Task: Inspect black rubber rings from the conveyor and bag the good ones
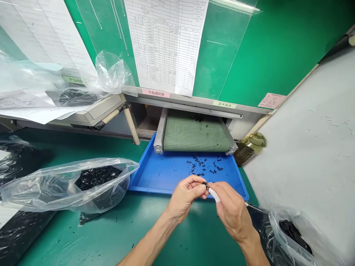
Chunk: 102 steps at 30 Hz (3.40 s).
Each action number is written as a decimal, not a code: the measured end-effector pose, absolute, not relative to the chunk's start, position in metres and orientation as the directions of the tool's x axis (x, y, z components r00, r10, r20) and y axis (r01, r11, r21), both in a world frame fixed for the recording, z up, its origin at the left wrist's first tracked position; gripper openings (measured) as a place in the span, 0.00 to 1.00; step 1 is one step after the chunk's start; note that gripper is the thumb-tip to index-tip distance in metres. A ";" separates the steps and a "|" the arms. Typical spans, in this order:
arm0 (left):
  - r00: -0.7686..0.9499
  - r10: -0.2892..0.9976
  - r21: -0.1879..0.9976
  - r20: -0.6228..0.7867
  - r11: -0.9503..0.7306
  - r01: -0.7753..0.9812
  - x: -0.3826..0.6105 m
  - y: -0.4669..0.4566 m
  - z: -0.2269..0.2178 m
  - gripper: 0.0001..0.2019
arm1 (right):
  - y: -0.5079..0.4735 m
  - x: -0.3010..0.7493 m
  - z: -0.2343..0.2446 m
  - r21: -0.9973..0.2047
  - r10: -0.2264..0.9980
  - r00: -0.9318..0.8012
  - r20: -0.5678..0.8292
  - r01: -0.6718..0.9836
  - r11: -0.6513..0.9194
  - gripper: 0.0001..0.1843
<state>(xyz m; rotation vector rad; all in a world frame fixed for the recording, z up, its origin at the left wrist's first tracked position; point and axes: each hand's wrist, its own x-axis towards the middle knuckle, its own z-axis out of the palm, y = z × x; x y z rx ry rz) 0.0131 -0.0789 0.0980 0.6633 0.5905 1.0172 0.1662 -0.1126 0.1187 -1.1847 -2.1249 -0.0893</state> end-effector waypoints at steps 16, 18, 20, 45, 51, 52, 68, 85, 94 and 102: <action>0.184 0.982 0.767 -0.046 0.152 -0.623 0.027 -0.083 0.085 0.05 | -0.100 0.143 0.100 -0.524 0.924 -0.104 0.367 0.798 0.298 0.18; 0.211 0.964 0.694 -0.163 0.264 -0.670 0.023 -0.077 0.076 0.08 | -0.089 0.150 0.086 -0.587 0.943 -0.058 0.328 0.770 0.252 0.19; 0.211 0.937 0.617 -0.277 0.342 -0.709 0.015 -0.070 0.063 0.11 | -0.071 0.161 0.074 -0.572 0.954 -0.003 0.300 0.800 0.182 0.19; 0.181 0.929 0.555 -0.322 0.341 -0.759 -0.021 -0.021 0.023 0.07 | 0.157 0.210 0.087 -0.317 0.963 -0.030 0.266 0.941 0.117 0.19; 0.230 0.911 0.522 -0.343 0.388 -0.760 -0.025 -0.023 0.024 0.07 | 0.204 0.199 0.105 -0.318 0.962 0.023 0.274 0.945 0.068 0.15; 0.230 0.905 0.505 -0.358 0.395 -0.768 -0.024 -0.024 0.024 0.07 | 0.213 0.195 0.106 -0.325 0.963 0.035 0.266 0.944 0.056 0.15; 0.018 0.982 0.787 -0.189 0.162 -0.595 -0.021 0.005 0.055 0.17 | 0.079 0.130 0.119 -0.421 0.857 -0.273 0.438 0.779 0.464 0.09; 0.199 0.976 0.791 -0.093 0.193 -0.581 -0.014 -0.059 0.081 0.18 | -0.068 0.157 0.109 -0.688 0.907 -0.358 0.222 0.601 0.406 0.22; 0.229 0.967 0.755 -0.111 0.232 -0.613 -0.009 -0.084 0.096 0.13 | -0.106 0.145 0.115 -0.378 0.874 -0.372 0.313 0.795 0.474 0.15; 0.158 0.979 0.879 -0.127 0.185 -0.439 -0.001 -0.100 0.105 0.13 | -0.120 0.145 0.114 -0.114 0.787 -0.337 0.517 0.884 0.454 0.15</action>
